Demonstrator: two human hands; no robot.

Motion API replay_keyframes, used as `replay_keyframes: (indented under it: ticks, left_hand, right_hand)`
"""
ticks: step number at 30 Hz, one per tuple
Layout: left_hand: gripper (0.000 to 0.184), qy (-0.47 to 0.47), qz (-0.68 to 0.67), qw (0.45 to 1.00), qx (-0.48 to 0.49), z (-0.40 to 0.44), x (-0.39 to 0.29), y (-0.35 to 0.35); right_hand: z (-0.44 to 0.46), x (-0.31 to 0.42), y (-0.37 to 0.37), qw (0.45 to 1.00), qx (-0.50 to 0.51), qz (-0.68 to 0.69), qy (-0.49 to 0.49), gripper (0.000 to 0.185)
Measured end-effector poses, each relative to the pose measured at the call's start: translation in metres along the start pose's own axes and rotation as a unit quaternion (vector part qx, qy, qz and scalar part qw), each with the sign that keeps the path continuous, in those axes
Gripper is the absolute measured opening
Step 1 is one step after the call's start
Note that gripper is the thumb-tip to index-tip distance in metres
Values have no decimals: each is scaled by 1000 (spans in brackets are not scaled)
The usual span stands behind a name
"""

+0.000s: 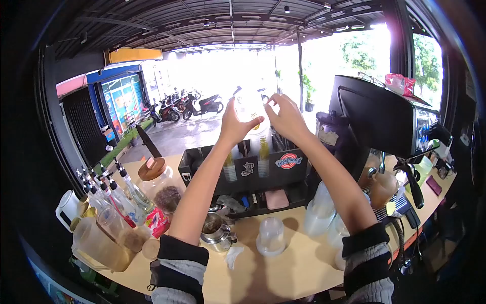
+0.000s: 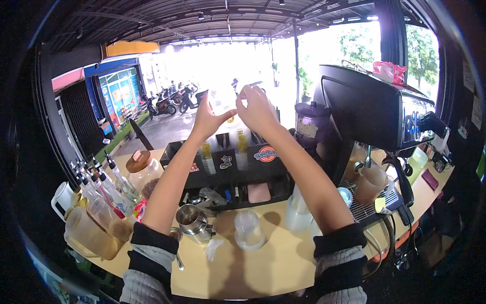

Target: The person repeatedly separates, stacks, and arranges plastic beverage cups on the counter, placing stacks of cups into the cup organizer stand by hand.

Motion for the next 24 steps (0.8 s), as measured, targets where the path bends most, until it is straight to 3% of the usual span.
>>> replay_keyframes:
  ticks: [1,3,6,9,17,20,22,24]
  left_hand:
    - [92,-1,-1,1000,-1,2,4,1]
    - [93,79,-54,992,82,3,24,-10]
    - [93,113,-60,986,103,0,29,-15]
    - [95,131,-78,982,108,0,43,-25]
    - [106,116,-22,985,129,-1,42,-29]
    - [107,121,19,984,129,1,42,-26]
    - [107,122,41,984,127,1,32,-23]
    - [107,119,55,980,147,0,24,-23]
  right_hand:
    - [-9,-24,-12,984,135,-61,-96,33]
    - [-29,-46,-54,946,307,-99,39,30]
    - [-57,-65,-72,910,373,-180,-29,29]
    - [-57,-72,-80,910,312,-271,-44,31]
    - [-40,-103,-111,880,345,-325,-17,29]
    - [-38,-114,-114,863,358,-354,-52,38]
    - [-35,-116,-103,893,307,-320,-73,51]
    - [-37,-119,-99,891,317,-315,-78,56]
Point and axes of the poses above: each hand's wrist, its own z-axis towards the middle knuckle, its own y-axis out of the back of the hand, x = y × z, the point moved 8 cm from there along z, towards the middle knuckle, and after that the axes turned 7 degrees about -z, right-handed, at the moved point
